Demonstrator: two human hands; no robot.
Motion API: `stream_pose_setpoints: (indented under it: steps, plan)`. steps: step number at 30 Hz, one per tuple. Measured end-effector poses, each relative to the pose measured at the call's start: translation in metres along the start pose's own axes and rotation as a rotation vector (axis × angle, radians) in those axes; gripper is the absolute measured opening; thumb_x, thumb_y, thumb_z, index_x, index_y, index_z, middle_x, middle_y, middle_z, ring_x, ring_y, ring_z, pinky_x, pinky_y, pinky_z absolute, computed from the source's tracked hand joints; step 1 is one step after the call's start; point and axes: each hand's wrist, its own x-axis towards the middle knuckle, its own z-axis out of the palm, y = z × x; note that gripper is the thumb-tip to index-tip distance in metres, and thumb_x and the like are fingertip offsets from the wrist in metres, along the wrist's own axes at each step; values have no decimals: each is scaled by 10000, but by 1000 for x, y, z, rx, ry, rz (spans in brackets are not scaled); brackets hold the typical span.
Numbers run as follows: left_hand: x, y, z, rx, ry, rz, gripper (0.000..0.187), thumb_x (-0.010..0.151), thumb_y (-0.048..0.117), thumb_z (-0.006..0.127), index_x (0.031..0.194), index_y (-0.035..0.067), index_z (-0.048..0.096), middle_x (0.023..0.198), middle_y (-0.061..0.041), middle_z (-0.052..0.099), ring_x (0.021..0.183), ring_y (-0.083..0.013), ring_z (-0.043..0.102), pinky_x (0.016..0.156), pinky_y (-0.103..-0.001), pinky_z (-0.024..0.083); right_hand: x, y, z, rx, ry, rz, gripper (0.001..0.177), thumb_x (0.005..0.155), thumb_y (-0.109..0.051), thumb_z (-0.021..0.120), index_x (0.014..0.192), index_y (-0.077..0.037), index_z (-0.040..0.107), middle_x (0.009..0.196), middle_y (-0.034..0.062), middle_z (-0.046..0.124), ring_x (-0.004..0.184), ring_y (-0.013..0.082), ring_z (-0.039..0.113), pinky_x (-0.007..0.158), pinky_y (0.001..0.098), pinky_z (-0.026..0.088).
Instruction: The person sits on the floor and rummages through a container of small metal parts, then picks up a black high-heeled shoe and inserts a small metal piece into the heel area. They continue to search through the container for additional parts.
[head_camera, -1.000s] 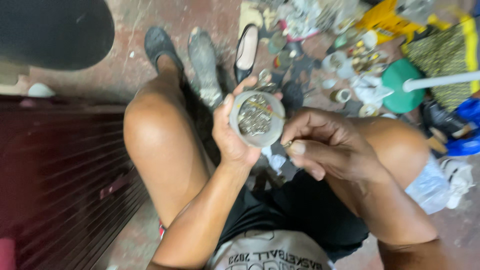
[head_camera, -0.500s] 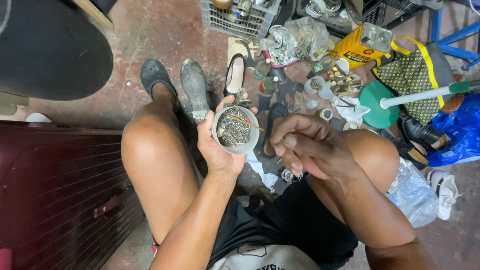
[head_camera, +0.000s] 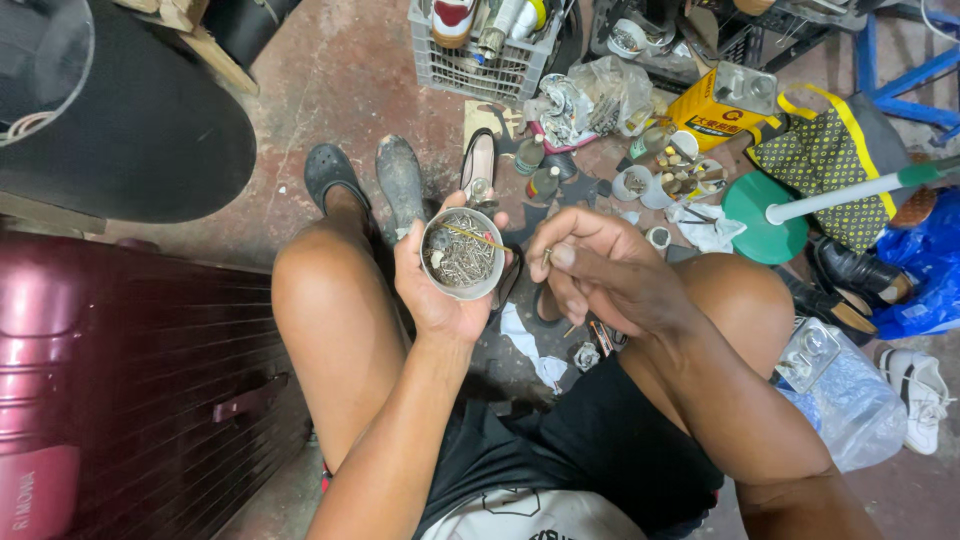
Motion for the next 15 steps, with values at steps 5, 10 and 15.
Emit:
stream_pose_setpoints:
  steps: [5,10,15]
  plan:
    - [2,2,-1,19,1,20,587,1031,476,414,1325,8,613,1123,-197,706,1050,-372,701,754,-507,595,2,-1,6,-22,-23,-20,190,1058,-128,607,1148,38,588,1051,160,691,647,111,604,650,304,582]
    - [3,3,0,50,3,45,588,1019,467,410,1315,1,614,1131,-184,708,1060,-377,700,749,-507,593,4,-1,12,-27,-17,-35,196,1042,-113,620,1151,45,583,1091,172,685,658,107,598,591,287,578]
    - [1,4,1,65,-16,67,584,1017,459,409,1309,-3,613,1158,-191,706,1072,-376,695,747,-498,592,5,1,14,-21,-39,-50,195,1031,-105,635,1139,45,573,1130,195,673,671,118,605,581,303,598]
